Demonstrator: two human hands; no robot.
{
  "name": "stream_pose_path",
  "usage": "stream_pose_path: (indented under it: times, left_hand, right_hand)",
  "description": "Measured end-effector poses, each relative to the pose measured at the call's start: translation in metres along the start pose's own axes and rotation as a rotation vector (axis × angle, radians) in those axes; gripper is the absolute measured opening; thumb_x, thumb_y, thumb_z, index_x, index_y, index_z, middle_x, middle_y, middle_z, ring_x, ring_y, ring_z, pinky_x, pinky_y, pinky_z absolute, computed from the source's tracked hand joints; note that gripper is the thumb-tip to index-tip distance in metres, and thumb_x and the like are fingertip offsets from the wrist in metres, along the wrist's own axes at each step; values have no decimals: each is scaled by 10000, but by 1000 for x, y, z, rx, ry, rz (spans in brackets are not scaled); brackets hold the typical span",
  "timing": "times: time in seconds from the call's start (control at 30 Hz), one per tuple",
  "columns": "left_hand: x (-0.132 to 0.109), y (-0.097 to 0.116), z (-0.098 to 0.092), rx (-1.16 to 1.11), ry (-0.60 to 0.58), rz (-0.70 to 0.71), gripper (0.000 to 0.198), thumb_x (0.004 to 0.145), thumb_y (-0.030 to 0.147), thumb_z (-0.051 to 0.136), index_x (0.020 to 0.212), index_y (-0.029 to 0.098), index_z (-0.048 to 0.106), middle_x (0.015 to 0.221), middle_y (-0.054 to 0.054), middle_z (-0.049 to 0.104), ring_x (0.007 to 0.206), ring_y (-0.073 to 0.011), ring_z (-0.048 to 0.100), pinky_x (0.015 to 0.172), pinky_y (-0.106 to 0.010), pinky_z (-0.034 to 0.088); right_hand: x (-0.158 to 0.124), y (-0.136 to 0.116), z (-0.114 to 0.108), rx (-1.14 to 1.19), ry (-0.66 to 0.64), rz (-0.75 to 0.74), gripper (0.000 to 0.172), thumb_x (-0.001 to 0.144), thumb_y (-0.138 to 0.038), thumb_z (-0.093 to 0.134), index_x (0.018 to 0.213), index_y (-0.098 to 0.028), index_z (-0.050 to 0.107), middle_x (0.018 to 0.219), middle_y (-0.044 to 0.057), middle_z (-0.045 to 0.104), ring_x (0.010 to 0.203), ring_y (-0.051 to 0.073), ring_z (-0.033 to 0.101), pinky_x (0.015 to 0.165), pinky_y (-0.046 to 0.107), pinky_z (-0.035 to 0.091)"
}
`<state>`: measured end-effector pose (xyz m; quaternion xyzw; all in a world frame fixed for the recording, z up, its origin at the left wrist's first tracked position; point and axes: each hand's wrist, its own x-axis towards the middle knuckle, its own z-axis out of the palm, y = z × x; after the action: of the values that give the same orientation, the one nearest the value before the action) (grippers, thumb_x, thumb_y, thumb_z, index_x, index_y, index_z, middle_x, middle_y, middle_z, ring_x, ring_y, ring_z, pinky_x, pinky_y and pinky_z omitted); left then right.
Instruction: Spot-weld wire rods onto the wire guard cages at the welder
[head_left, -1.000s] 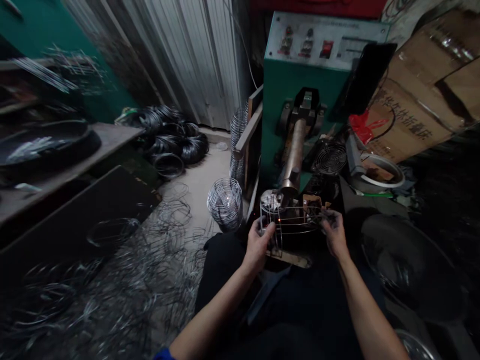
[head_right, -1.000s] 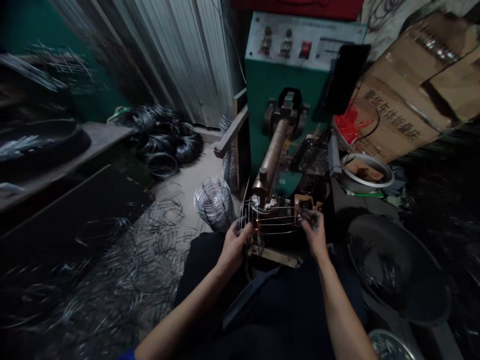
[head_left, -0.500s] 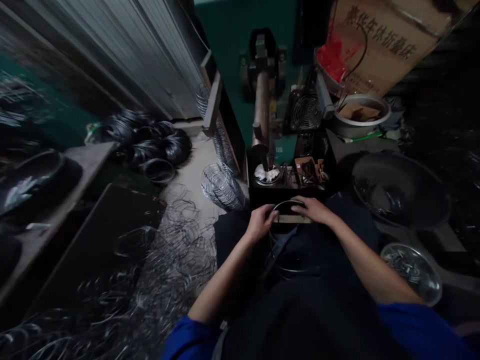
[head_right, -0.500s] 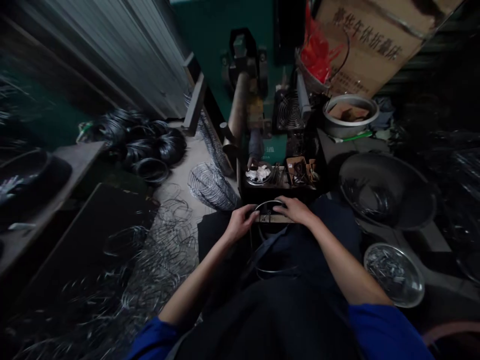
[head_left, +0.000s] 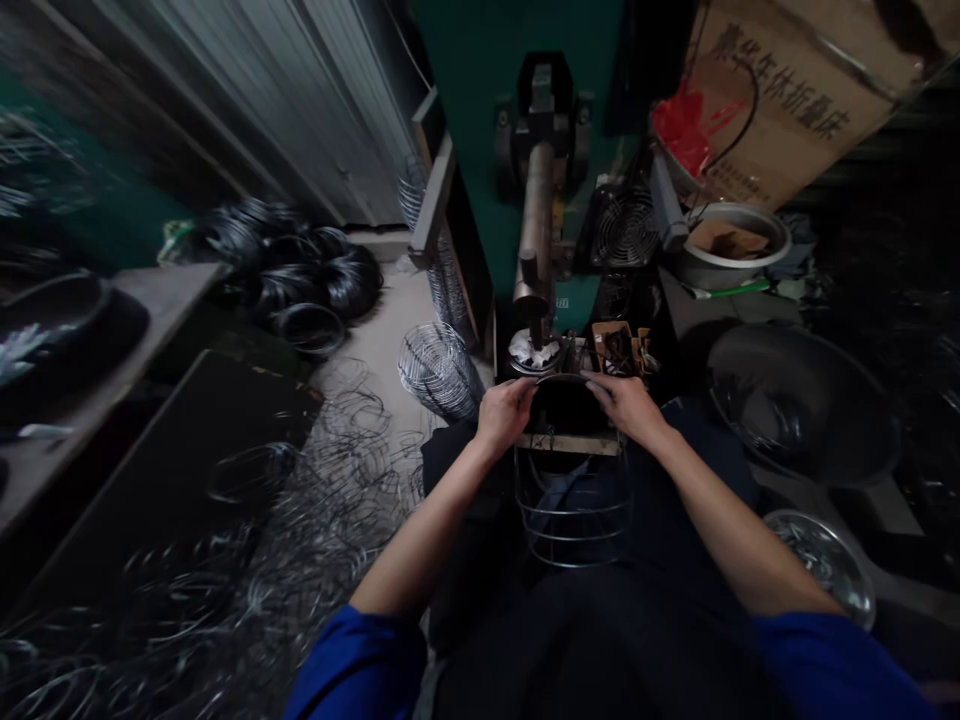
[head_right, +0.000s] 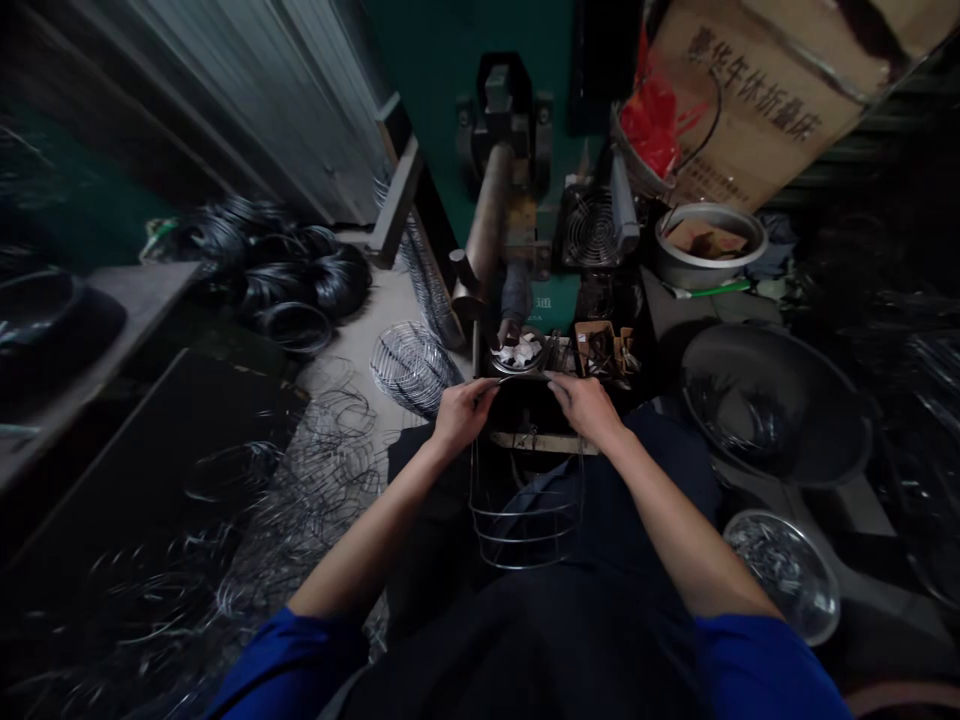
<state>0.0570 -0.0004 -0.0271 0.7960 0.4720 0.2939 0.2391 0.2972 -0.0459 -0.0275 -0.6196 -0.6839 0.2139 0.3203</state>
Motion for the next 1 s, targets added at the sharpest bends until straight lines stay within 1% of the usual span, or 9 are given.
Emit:
stream_pose_path:
  times: [0.13, 0.3, 0.37, 0.5, 0.63, 0.7, 0.87, 1.0]
  left_hand:
    - [4, -1, -16, 33, 33, 13, 211, 944, 236, 527, 1012, 194, 723, 905, -85, 742, 799, -200, 682, 752, -276, 471]
    - [9, 0, -32, 75, 47, 44, 221, 958, 228, 491, 995, 195, 706, 865, -73, 728, 774, -182, 671, 717, -253, 451]
    - [12, 3, -38, 106, 43, 45, 232, 960, 220, 474, 1006, 191, 700, 860, -76, 722, 778, -183, 668, 719, -254, 448]
    - [15, 12, -47, 191, 10, 0, 260, 960, 192, 439, 1022, 188, 691, 873, -89, 712, 775, -190, 661, 716, -266, 450]
    - [14, 20, -53, 247, -24, -10, 278, 955, 172, 417, 1024, 177, 686, 900, -105, 706, 773, -202, 658, 701, -280, 454]
    - [13, 21, -54, 243, -17, -7, 271, 956, 174, 420, 1013, 175, 684, 888, -104, 705, 765, -200, 657, 697, -279, 453]
    - [14, 18, -56, 202, -1, 16, 253, 955, 178, 430, 975, 178, 682, 840, -85, 703, 725, -183, 649, 682, -267, 442]
    - [15, 18, -57, 194, 24, 38, 236, 955, 187, 442, 952, 176, 678, 793, -74, 694, 683, -179, 635, 652, -265, 423]
  right_hand:
    - [16, -16, -5, -41, -40, -77, 326, 962, -299, 526, 1229, -249, 706, 1152, 48, 728, 1073, 302, 692, 925, 428, 553]
    - [31, -32, -10, -85, -56, -125, 336, 970, -291, 515, 1237, -206, 701, 1174, 80, 718, 1073, 311, 691, 924, 426, 548]
    - [37, -37, -11, -108, -52, -145, 328, 969, -282, 518, 1230, -211, 703, 1163, 77, 724, 1068, 300, 694, 918, 413, 551]
    - [42, -44, -14, -169, -55, -152, 328, 966, -260, 518, 1241, -224, 692, 1122, 70, 742, 1016, 272, 716, 888, 380, 565]
    - [42, -49, -16, -193, -70, -166, 337, 974, -243, 500, 1261, -219, 676, 1153, 75, 731, 1036, 255, 710, 900, 357, 563]
    - [41, -50, -18, -190, -69, -176, 330, 975, -244, 502, 1250, -216, 682, 1160, 76, 728, 1053, 254, 703, 905, 350, 561]
    - [42, -51, -19, -203, -68, -164, 314, 971, -252, 516, 1220, -200, 700, 1121, 84, 741, 1020, 264, 715, 881, 359, 573]
    - [43, -51, -20, -186, -67, -169, 313, 968, -250, 519, 1222, -213, 699, 1146, 75, 733, 1039, 257, 709, 918, 371, 563]
